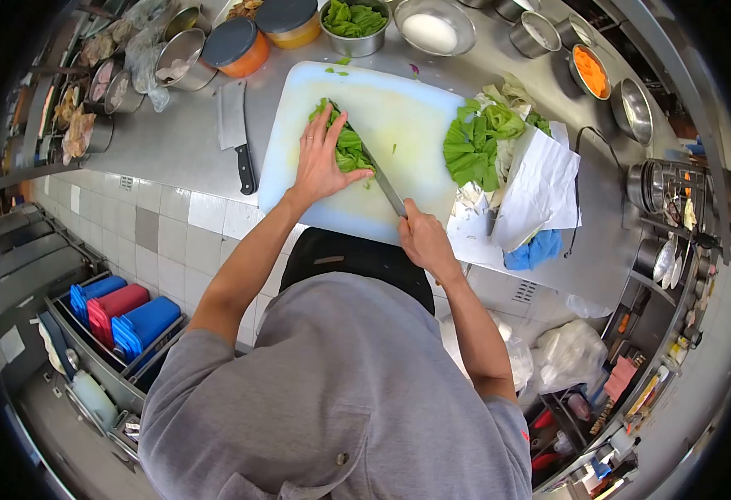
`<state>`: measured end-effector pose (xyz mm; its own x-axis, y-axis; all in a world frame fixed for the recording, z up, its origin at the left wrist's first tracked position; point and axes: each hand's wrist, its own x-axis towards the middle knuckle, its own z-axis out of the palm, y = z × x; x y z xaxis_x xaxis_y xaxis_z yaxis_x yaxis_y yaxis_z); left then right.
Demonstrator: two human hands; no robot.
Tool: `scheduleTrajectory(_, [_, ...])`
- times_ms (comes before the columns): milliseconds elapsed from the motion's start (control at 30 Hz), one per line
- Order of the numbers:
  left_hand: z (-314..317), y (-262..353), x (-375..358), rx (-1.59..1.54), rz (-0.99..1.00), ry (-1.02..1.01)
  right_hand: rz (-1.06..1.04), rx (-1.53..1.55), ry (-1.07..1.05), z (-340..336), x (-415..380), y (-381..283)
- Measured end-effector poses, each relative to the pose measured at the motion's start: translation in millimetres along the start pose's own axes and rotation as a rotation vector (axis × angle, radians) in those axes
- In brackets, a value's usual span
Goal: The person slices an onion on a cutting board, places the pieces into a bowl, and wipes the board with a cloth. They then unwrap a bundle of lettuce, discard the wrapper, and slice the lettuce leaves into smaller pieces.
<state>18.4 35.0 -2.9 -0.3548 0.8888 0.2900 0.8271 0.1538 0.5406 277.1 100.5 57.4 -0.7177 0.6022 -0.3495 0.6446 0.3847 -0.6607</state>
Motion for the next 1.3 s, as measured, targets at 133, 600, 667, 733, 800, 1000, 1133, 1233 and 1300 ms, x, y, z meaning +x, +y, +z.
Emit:
scheduleTrajectory(133, [11,-11,14,0.010,-0.024,-0.051,0.130,0.102,0.052,-4,-8,5])
scheduleTrajectory(600, [-16,-23,123,-0.368,-0.268,0.057,0.223,0.152,0.274,0,-51,28])
scheduleTrajectory(667, [-44,-20,168,-0.173,-0.206,0.086,0.227,0.156,0.276,1,-52,25])
scheduleTrajectory(733, [-62,-21,216,0.057,-0.115,0.023,0.228,0.152,0.282,1,-52,21])
scheduleTrajectory(800, [-61,-27,257,0.112,-0.104,-0.066,0.227,0.142,0.295,3,-51,19])
scheduleTrajectory(1000, [11,-59,294,0.276,-0.097,-0.208,0.252,0.133,0.309,8,-53,16])
scheduleTrajectory(1133, [19,-65,283,0.117,0.051,-0.013,0.327,0.155,0.330,10,-66,12])
scheduleTrajectory(1233, [15,-77,288,0.000,0.180,-0.097,0.358,0.187,0.329,14,-68,10])
scheduleTrajectory(1300, [12,-87,291,0.010,0.189,-0.193,0.352,0.191,0.336,17,-68,9])
